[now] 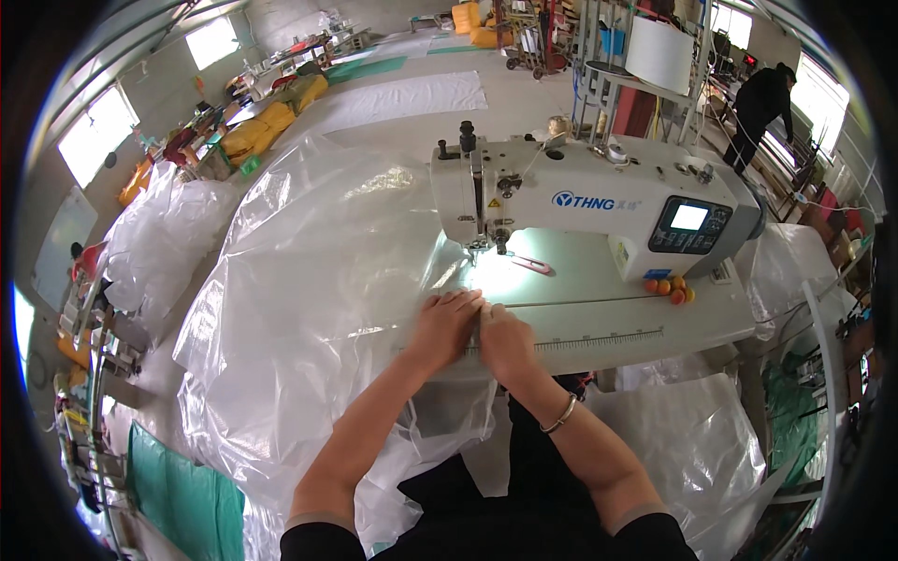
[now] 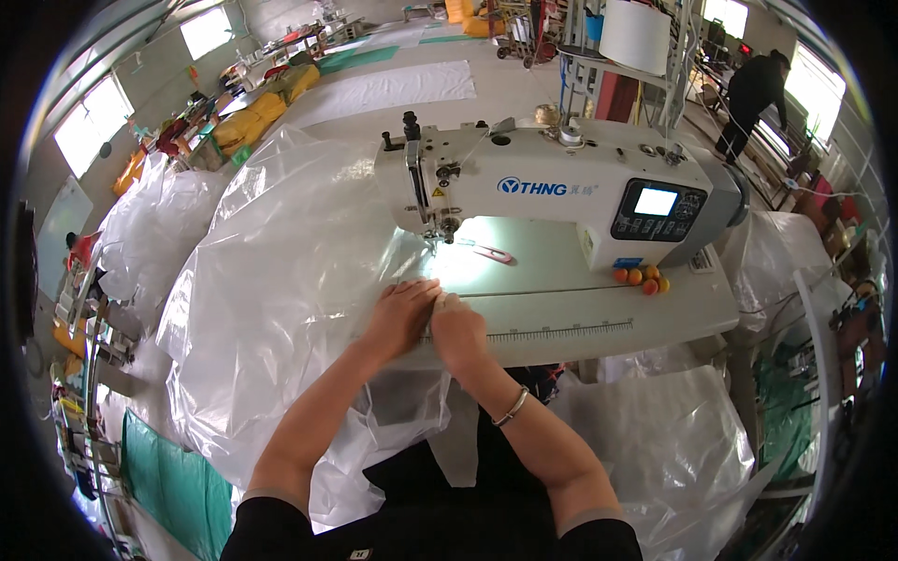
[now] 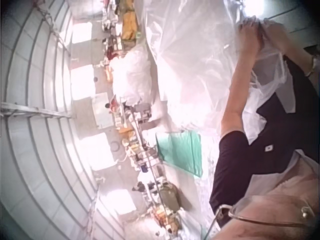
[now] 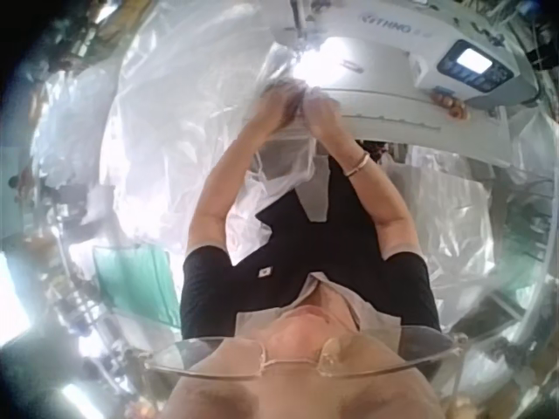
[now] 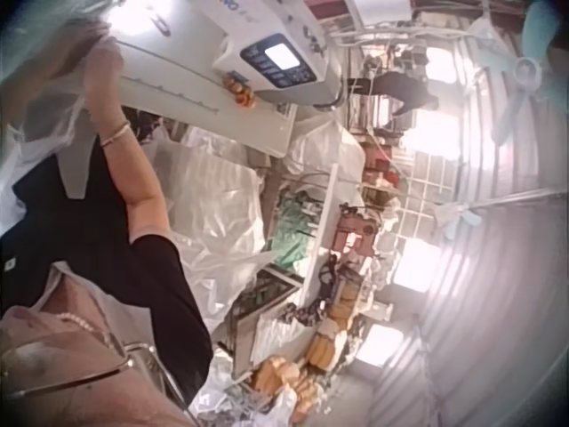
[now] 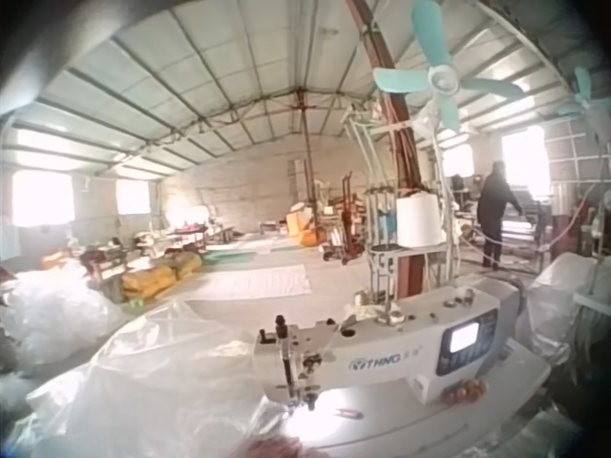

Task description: The person operates an industrial sewing machine to stitch a large sheet of white plastic material. They guide the material under the needle, aligning the edges and feeding it through the machine to create a seam.

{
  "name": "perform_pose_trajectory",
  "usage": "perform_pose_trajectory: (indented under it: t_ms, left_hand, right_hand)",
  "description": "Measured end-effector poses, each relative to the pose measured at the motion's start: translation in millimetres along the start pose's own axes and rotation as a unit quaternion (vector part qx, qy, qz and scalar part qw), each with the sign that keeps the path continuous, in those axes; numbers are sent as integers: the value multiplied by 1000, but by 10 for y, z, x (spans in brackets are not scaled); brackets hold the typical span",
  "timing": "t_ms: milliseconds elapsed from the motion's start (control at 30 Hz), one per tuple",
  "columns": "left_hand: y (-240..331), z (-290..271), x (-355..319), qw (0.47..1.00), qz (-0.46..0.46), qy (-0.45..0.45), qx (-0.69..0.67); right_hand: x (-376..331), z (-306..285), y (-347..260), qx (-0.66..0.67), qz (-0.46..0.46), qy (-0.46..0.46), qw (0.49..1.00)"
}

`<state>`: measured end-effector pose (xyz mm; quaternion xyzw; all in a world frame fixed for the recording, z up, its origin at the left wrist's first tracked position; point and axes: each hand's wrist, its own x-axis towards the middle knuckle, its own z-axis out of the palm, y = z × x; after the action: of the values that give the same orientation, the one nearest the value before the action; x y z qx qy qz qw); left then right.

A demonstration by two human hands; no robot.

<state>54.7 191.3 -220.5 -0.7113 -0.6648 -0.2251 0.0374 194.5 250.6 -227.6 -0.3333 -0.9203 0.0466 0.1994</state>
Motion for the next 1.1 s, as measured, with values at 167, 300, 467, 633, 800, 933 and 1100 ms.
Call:
perform_pose_trajectory:
  t_ms: [167,300,467,633,800,933,1100]
  left_hand:
    - [-127,-134,94,999,10,-32,22]
    - [-202,-92,199,999,-5,-37,38]
    - [-205,-101,322,999,-5,-22,31]
    - [-208,-85,367,999,-1,-13,49]
    - [-186,-93,302,999,-5,7,50]
    - [205,-807,374,982,-144,-101,75]
    - [534,-2384,292,967,-132,2,-219]
  right_hand:
    - [144,-37,-107,1,17,-26,1000]
    - [266,45,-46,15,3,-10,1000]
    - [371,155,27,21,7,8,1000]
    - [409,182,47,23,10,18,1000]
    - [391,143,24,55,16,46,997]
    - [407,212,57,91,13,70,993]
    - [382,205,122,55,30,73,995]
